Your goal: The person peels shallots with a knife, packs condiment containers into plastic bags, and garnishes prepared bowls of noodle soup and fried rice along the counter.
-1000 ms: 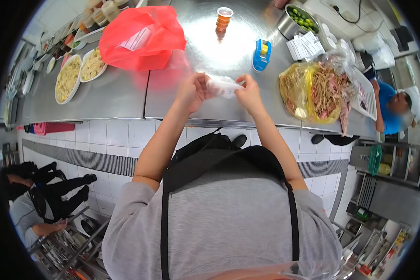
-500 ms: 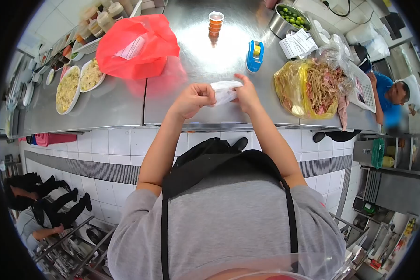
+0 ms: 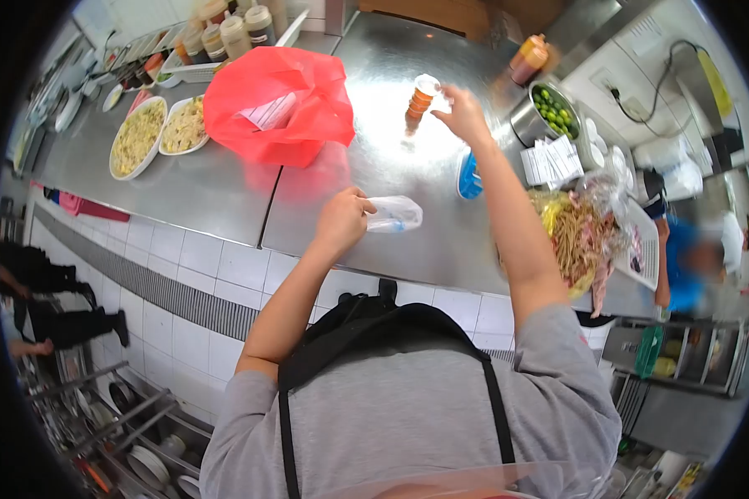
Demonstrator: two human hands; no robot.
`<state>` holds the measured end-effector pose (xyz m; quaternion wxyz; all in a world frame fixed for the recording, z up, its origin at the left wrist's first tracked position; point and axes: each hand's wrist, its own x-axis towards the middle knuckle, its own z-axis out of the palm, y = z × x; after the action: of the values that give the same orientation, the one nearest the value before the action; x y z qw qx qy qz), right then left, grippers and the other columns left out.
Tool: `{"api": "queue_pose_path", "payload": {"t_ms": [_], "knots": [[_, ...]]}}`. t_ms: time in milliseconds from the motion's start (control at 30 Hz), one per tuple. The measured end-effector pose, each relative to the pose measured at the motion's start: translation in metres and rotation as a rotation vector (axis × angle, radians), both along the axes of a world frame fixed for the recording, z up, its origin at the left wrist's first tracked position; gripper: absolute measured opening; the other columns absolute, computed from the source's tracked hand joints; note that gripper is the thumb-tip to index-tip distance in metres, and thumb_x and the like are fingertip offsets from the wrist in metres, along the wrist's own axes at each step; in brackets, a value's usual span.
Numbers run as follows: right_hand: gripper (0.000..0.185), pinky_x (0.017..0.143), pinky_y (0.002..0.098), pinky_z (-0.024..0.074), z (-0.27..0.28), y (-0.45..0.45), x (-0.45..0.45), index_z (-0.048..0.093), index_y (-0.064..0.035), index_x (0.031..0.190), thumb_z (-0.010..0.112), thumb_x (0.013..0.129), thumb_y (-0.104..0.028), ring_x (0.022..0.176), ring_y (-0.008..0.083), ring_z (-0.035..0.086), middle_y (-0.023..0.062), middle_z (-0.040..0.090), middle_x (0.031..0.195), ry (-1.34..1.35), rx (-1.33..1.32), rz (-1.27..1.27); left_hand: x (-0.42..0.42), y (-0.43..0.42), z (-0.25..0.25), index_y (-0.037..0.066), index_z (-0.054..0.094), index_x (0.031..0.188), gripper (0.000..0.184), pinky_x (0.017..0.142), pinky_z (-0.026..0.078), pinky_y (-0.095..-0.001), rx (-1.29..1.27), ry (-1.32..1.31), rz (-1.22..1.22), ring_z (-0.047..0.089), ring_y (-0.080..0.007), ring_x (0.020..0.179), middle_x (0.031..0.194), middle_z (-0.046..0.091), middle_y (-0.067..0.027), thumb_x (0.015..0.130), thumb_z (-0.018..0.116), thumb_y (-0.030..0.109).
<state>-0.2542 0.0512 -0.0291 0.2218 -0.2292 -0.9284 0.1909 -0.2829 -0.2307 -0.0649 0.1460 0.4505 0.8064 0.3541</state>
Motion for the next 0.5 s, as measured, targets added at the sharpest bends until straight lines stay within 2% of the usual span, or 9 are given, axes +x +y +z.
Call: {"api": "queue_pose_path", "payload": {"t_ms": [33, 100, 167, 233, 267, 333, 400, 433, 500], "knots": [[0.056, 0.072, 0.0329, 0.0479, 0.007, 0.013, -0.024, 0.051, -0.0093, 0.115, 0.069, 0.064, -0.024, 0.078, 0.0273, 0.060, 0.0133, 0.062, 0.081, 0.145, 0.173, 0.056, -0.002, 0.004, 0.005, 0.004, 0.066, 0.078, 0.020, 0.070, 0.045, -0.0351, -0.023, -0.013, 0.009, 0.057, -0.0279, 0.077, 0.089, 0.059, -0.0117, 0.067, 0.051, -0.001], [0.068, 0.078, 0.0327, 0.0464, -0.010, 0.034, -0.066, 0.045, -0.0124, 0.121, 0.071, 0.059, -0.026, 0.088, 0.0277, 0.057, 0.0170, 0.061, 0.087, -0.032, 0.210, 0.047, -0.004, 0.011, 0.000, 0.005, 0.066, 0.078, 0.018, 0.070, 0.045, -0.0355, -0.026, -0.007, 0.004, 0.057, -0.0284, 0.079, 0.089, 0.059, -0.0121, 0.067, 0.053, 0.002], [0.063, 0.079, 0.0323, 0.0458, -0.012, 0.047, -0.086, 0.050, -0.0110, 0.115, 0.070, 0.057, -0.025, 0.091, 0.0279, 0.057, 0.0173, 0.061, 0.089, -0.396, 0.119, 0.150, -0.005, 0.016, -0.007, 0.005, 0.066, 0.079, 0.017, 0.070, 0.045, -0.0358, -0.042, -0.018, -0.013, 0.057, -0.0289, 0.080, 0.088, 0.058, -0.0124, 0.067, 0.054, 0.004], [0.050, 0.072, 0.0334, 0.0485, -0.021, 0.057, -0.094, 0.056, -0.0076, 0.106, 0.067, 0.059, -0.022, 0.084, 0.0255, 0.060, 0.0140, 0.062, 0.089, -0.387, 0.278, 0.159, -0.006, 0.019, -0.014, 0.005, 0.064, 0.087, 0.023, 0.071, 0.045, -0.0365, -0.046, 0.059, -0.016, 0.057, -0.0290, 0.080, 0.093, 0.058, -0.0127, 0.064, 0.060, 0.008], [0.046, 0.067, 0.0309, 0.0489, 0.002, 0.043, -0.084, 0.056, -0.0066, 0.105, 0.065, 0.062, -0.022, 0.077, 0.0217, 0.061, 0.0133, 0.062, 0.087, -0.426, 0.128, 0.167, -0.005, 0.020, -0.014, 0.005, 0.064, 0.087, 0.023, 0.071, 0.045, -0.0365, -0.071, 0.023, -0.012, 0.057, -0.0290, 0.080, 0.093, 0.058, -0.0127, 0.064, 0.060, 0.008], [0.046, 0.063, 0.0256, 0.0470, 0.029, 0.007, -0.045, 0.054, 0.0003, 0.104, 0.065, 0.066, -0.022, 0.070, 0.0126, 0.059, 0.0074, 0.061, 0.077, -0.139, -0.053, 0.234, -0.007, 0.022, -0.007, 0.004, 0.062, 0.093, 0.033, 0.073, 0.045, -0.0368, -0.082, 0.005, -0.027, 0.056, -0.0293, 0.083, 0.094, 0.058, -0.0132, 0.060, 0.064, 0.010], [0.039, 0.070, 0.0267, 0.0458, 0.028, -0.019, -0.013, 0.054, -0.0005, 0.103, 0.065, 0.070, -0.017, 0.076, 0.0135, 0.058, 0.0073, 0.060, 0.083, -0.266, -0.699, 0.473, -0.004, 0.024, -0.004, 0.003, 0.061, 0.094, 0.034, 0.074, 0.045, -0.0369, -0.088, -0.034, -0.018, 0.056, -0.0301, 0.084, 0.093, 0.058, -0.0141, 0.060, 0.064, 0.008], [0.035, 0.070, 0.0250, 0.0451, 0.029, -0.050, 0.012, 0.054, -0.0011, 0.101, 0.065, 0.070, -0.014, 0.078, 0.0119, 0.058, 0.0058, 0.058, 0.085, -0.201, -1.038, 0.539, -0.006, 0.026, -0.002, 0.002, 0.060, 0.094, 0.035, 0.075, 0.045, -0.0369, -0.075, -0.047, -0.017, 0.055, -0.0309, 0.086, 0.093, 0.058, -0.0150, 0.059, 0.063, 0.007], [0.035, 0.070, 0.0253, 0.0447, 0.001, -0.083, 0.037, 0.054, -0.0038, 0.099, 0.066, 0.068, -0.010, 0.073, 0.0109, 0.057, 0.0009, 0.055, 0.080, -0.349, -0.793, 0.525, -0.008, 0.026, -0.004, 0.001, 0.059, 0.097, 0.039, 0.075, 0.044, -0.0362, -0.041, -0.063, -0.047, 0.055, -0.0313, 0.085, 0.093, 0.058, -0.0153, 0.059, 0.061, 0.006]]}}
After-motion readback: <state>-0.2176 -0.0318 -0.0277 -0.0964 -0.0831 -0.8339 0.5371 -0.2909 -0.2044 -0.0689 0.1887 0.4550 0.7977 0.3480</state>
